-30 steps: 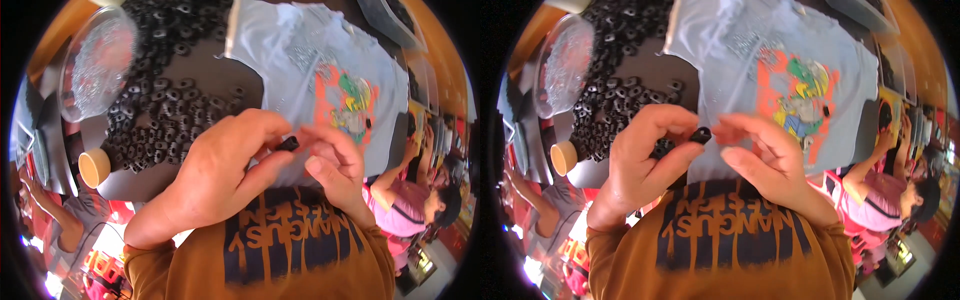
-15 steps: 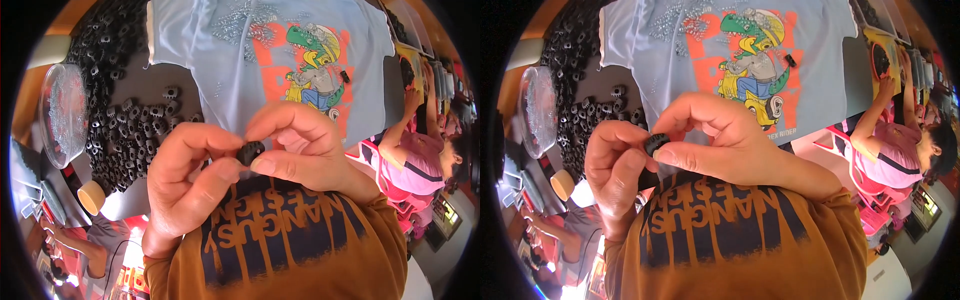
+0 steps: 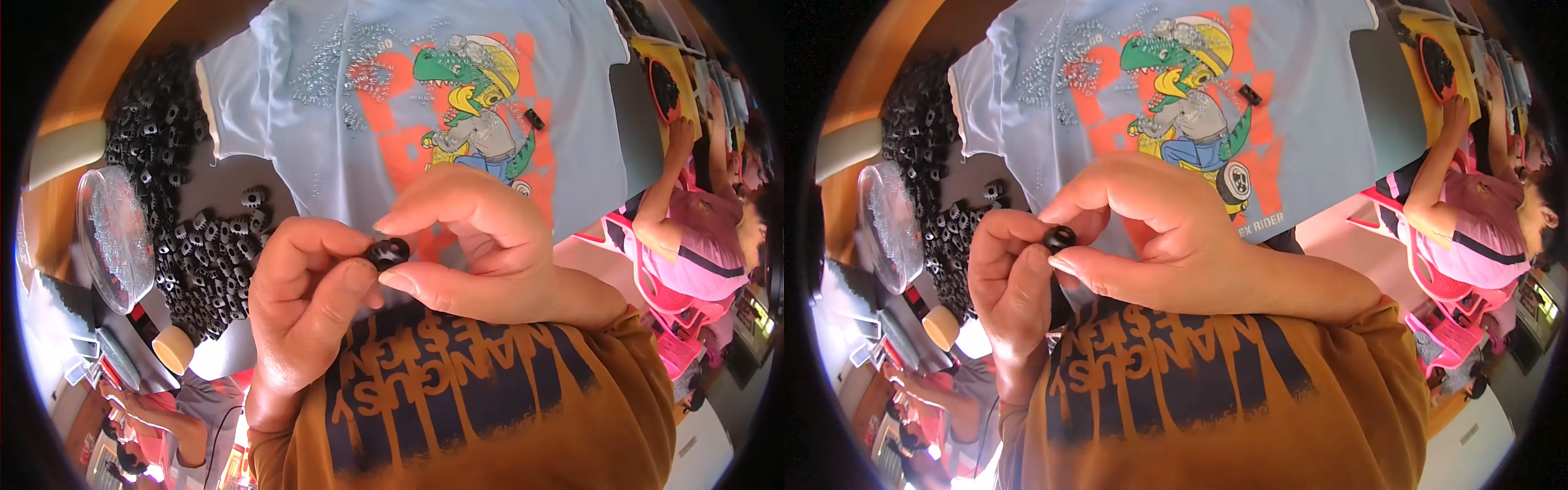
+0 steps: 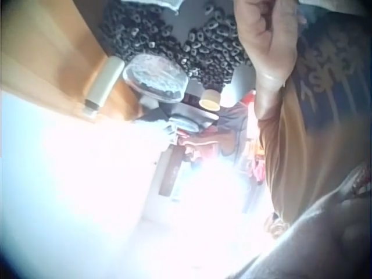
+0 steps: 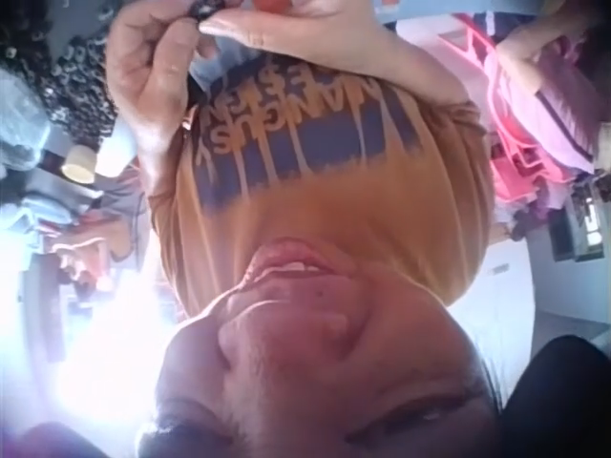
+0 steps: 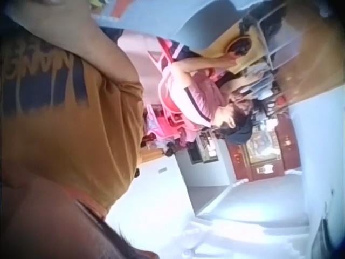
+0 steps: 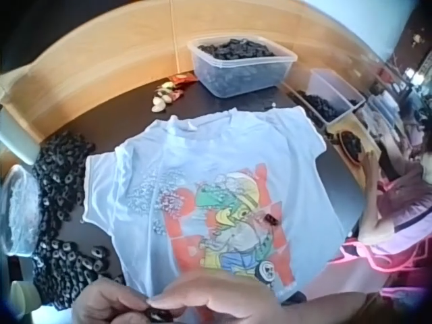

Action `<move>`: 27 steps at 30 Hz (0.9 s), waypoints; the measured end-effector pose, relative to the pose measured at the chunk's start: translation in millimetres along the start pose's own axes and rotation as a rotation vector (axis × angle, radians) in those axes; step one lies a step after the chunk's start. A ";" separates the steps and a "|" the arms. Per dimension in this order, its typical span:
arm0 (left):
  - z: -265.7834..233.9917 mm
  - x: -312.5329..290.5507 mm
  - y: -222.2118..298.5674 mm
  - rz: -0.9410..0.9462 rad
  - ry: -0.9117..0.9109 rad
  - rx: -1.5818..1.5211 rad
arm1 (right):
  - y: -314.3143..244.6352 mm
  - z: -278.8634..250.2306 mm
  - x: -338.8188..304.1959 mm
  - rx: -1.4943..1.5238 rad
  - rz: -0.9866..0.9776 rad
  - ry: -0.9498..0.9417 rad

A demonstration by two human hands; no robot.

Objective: Assembling small plastic components by snapping a clear insert into a black housing.

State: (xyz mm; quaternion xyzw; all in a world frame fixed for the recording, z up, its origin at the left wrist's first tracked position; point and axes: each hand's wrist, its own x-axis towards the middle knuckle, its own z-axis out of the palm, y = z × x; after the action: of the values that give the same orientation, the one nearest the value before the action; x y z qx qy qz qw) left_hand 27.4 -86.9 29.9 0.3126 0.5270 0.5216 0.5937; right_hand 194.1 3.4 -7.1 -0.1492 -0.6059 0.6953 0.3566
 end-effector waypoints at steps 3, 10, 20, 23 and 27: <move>3.2 1.9 -7.8 0.039 -0.001 -0.088 | 3.3 2.4 2.1 0.028 -0.022 0.081; 1.8 4.7 -8.3 0.156 0.035 0.023 | 4.7 -1.1 4.1 -0.073 -0.046 0.040; -17.5 49.7 12.3 0.316 0.131 0.936 | 19.5 -1.8 5.1 -0.358 -0.171 0.016; -17.2 69.5 11.4 0.525 0.046 1.191 | 21.7 -0.2 6.6 -0.344 -0.216 0.007; -12.6 89.7 4.1 0.733 -0.021 1.399 | 23.4 -0.8 4.5 -0.329 -0.195 -0.003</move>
State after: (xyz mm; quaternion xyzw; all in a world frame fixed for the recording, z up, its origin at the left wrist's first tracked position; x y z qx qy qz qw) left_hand 5.3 -3.0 3.6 0.7721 0.5905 0.2283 0.0545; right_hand 184.0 6.7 -28.5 -0.1451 -0.7236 0.5492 0.3921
